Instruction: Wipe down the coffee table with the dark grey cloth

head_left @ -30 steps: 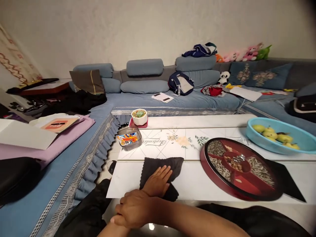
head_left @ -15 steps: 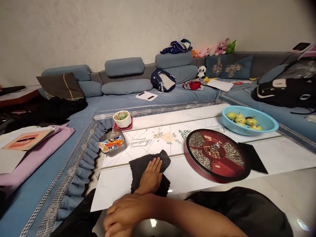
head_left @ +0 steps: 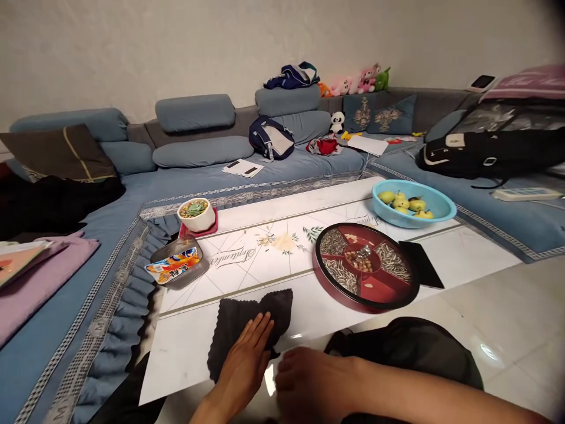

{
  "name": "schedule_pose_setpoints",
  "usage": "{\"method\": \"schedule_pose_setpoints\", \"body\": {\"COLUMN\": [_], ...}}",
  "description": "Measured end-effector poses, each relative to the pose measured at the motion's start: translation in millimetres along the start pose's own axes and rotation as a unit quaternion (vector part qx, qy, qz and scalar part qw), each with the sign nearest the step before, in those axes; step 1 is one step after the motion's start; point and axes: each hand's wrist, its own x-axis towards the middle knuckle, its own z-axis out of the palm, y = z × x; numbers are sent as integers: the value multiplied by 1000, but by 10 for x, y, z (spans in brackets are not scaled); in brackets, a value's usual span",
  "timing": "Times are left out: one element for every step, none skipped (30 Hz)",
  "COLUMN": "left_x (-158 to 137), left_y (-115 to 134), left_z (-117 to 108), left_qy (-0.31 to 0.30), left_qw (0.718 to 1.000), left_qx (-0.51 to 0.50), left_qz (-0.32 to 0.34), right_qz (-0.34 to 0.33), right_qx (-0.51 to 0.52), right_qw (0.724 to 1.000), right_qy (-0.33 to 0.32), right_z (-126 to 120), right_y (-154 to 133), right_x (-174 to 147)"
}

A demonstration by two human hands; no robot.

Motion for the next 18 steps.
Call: {"method": "schedule_pose_setpoints", "body": {"left_x": [94,245,447,687,952,1230,1506,1768,2005,2203,2351,2440,2461,2411,2289,2100,1855,1571], "left_y": [35,64,81,82,66,35,-8,-57,-107,-151,-183,-201,-201,-183,-151,-108,-59,-8], "left_z": [-28,-41,-40,-27,-9,8,18,20,12,-4,-26,-50,-73,-94,-113,-130,-148,-168], "left_qy": [-10,-18,-25,-28,-26,-22,-16,-10,-7,-4,-3,-2,-1,1,1,-1,-6,-14], "left_qw": [1000,1000,999,998,998,998,999,999,999,1000,1000,1000,1000,1000,1000,999,999,998], "left_qx": [-8,-16,-22,-27,-29,-29,-28,-27,-24,-22,-20,-19,-19,-20,-22,-25,-29,-32], "left_qz": [6,17,31,42,47,46,41,32,19,7,-3,-8,-7,0,12,26,40,51], "right_qz": [60,118,172,219,261,298,327,344,352,353,353,352,354,356,357,356,353,350], "right_qx": [7,11,12,10,4,-4,-11,-16,-17,-14,-10,-6,-4,-3,-2,-1,1,4], "right_qw": [998,993,984,974,963,952,942,936,932,932,933,933,933,932,932,932,933,934], "right_qy": [-7,-19,-33,-48,-59,-69,-76,-79,-80,-78,-76,-73,-70,-67,-66,-66,-67,-70], "right_z": [-68,-132,-191,-243,-288,-324,-351,-369,-380,-385,-385,-382,-377,-372,-366,-360,-352,-343], "right_y": [42,94,152,214,274,330,378,416,445,463,474,478,477,472,464,455,445,436], "right_x": [-214,-391,-523,-609,-651,-661,-648,-625,-603,-589,-587,-597,-618,-645,-674,-700,-723,-739]}}
